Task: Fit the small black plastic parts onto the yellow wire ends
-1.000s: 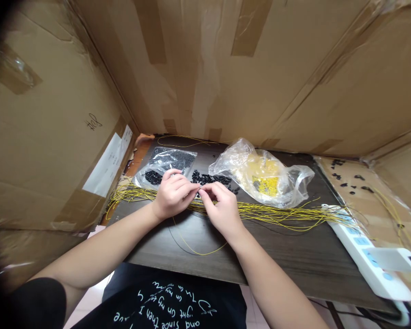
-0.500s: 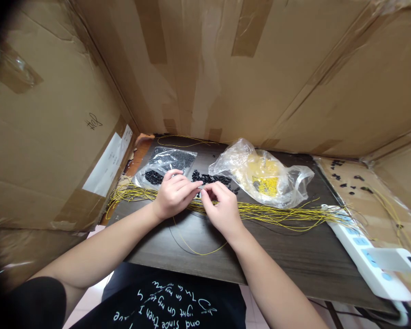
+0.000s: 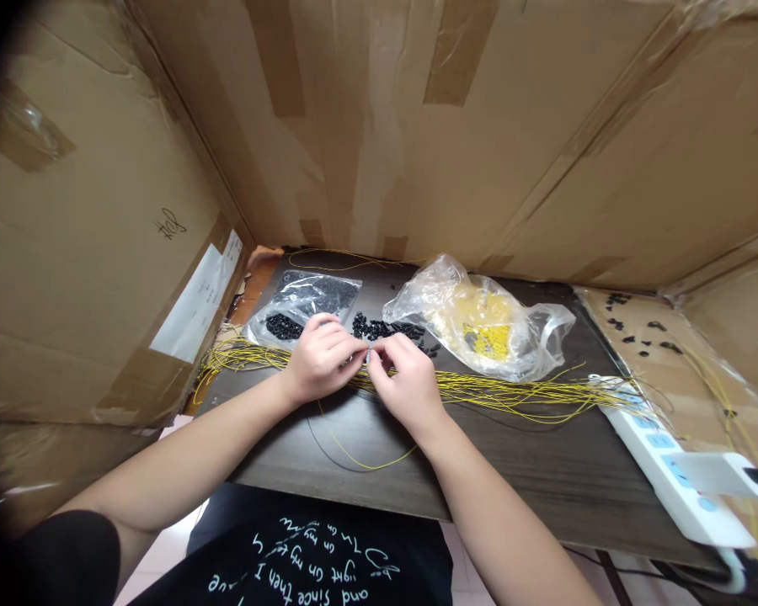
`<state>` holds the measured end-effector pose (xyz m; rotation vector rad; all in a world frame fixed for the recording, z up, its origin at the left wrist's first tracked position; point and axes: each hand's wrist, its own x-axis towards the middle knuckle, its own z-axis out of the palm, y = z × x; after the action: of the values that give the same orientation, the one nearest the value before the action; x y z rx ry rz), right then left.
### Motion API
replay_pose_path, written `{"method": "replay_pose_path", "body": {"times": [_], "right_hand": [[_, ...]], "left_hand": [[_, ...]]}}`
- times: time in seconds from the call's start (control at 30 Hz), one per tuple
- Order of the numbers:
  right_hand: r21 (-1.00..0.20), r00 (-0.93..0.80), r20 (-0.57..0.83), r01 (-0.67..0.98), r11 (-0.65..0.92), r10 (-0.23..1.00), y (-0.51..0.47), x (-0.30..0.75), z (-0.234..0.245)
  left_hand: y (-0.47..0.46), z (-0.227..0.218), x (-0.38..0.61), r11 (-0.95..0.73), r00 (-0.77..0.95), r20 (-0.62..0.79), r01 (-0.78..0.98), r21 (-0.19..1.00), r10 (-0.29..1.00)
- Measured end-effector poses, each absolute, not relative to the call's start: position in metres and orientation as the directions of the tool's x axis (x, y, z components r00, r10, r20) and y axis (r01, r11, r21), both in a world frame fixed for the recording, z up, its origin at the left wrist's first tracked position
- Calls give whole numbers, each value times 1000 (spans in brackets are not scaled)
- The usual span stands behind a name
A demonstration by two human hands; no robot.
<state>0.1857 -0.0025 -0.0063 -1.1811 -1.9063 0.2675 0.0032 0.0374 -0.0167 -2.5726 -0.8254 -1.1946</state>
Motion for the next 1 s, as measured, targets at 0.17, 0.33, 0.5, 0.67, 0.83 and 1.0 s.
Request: {"method": "replay_pose_path", "body": {"times": [0.17, 0.33, 0.5, 0.67, 0.83, 1.0], "right_hand": [[-507, -243, 551, 662, 552, 798, -3, 188, -8], [-483, -278, 537, 673, 561, 796, -1, 190, -9], [-541, -262, 526, 630, 556, 809, 0, 190, -8], [-812, -96, 395, 429, 397, 913, 0, 188, -12], [-972, -45, 203, 108, 206, 978, -3, 184, -13], [-991, -50, 132, 5, 132, 990, -7, 174, -15]], "left_hand": [[37, -17, 3, -831, 515, 758, 553, 63, 400], [38, -19, 3, -835, 529, 743, 546, 71, 409], [37, -16, 2, -827, 502, 763, 557, 76, 408], [33, -9, 1, -809, 399, 791, 554, 195, 464], [31, -6, 2, -806, 324, 818, 534, 257, 475], [30, -6, 3, -819, 317, 825, 506, 270, 468]]}}
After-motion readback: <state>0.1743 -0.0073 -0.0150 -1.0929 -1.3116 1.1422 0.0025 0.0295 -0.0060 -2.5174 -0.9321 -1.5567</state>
